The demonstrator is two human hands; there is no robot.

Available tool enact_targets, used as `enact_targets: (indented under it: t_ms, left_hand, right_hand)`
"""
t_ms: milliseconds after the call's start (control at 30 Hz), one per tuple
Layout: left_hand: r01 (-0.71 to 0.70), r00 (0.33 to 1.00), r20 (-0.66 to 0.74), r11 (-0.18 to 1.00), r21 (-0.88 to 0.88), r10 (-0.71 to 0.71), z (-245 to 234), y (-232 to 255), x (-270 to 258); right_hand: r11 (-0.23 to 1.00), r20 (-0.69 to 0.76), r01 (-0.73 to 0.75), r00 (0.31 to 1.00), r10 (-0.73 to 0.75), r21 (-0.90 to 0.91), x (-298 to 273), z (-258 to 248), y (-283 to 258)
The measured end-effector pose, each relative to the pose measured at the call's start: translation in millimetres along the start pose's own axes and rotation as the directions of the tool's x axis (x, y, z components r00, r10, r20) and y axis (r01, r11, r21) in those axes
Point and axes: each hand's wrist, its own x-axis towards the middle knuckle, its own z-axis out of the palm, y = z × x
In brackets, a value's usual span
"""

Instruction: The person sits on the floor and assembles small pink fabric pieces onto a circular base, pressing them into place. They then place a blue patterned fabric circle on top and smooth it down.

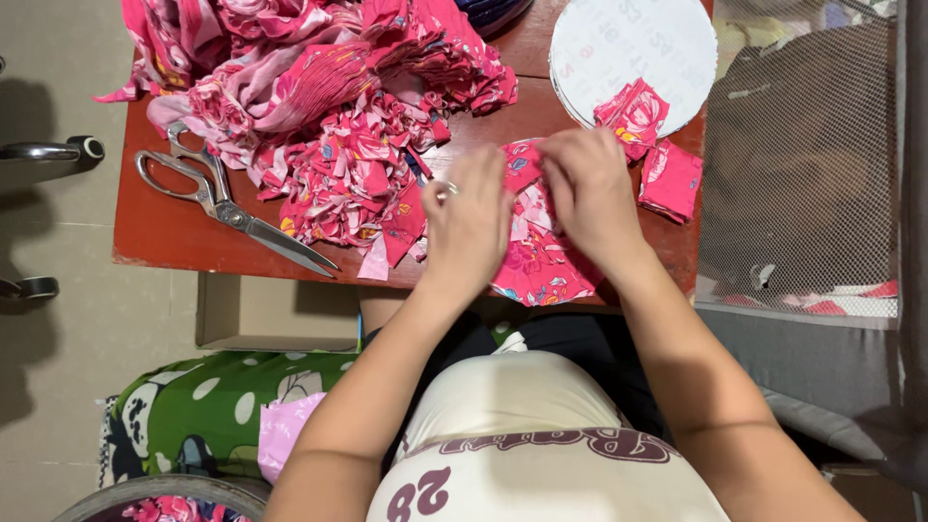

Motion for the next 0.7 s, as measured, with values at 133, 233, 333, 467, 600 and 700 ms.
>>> enact_targets:
  t_ms: [133, 233, 333, 467, 600, 700]
  left_hand:
    - [-0.122, 0.986, 0.140, 0.967, 0.223, 0.092, -5, 8, -17]
    - [-0.128, 0.974, 0.213, 0.957, 0.260, 0.073, -6, 10, -21]
    - [-0.105, 0.969, 0.239, 0.976, 0.191, 0.057, -3, 10, -22]
    - [-0.107, 0.968, 0.245, 0.972, 0.208, 0.054, -2, 9, -22]
    - [-0.086, 0.960, 0.278, 0.979, 0.185, 0.031, -4, 8, -21]
    - [-0.086, 0.974, 0.225, 0.977, 0.195, 0.041, -8, 11, -21]
  right_hand:
    - [0.987, 0.245, 0.110, 0.966, -0.079, -0.117, -18, -9, -13]
    - [0.960, 0.358, 0.147, 0.932, -0.054, -0.238, -26, -7, -16]
    - [0.937, 0.374, 0.170, 0.926, -0.046, -0.307, -31, -4, -12]
    - [0.929, 0.364, 0.174, 0.930, -0.046, -0.327, -33, 1, -8]
    - [0.933, 0.365, 0.166, 0.930, -0.041, -0.319, -34, 1, -8]
    - [0.941, 0.356, 0.148, 0.934, -0.032, -0.304, -31, 0, -12]
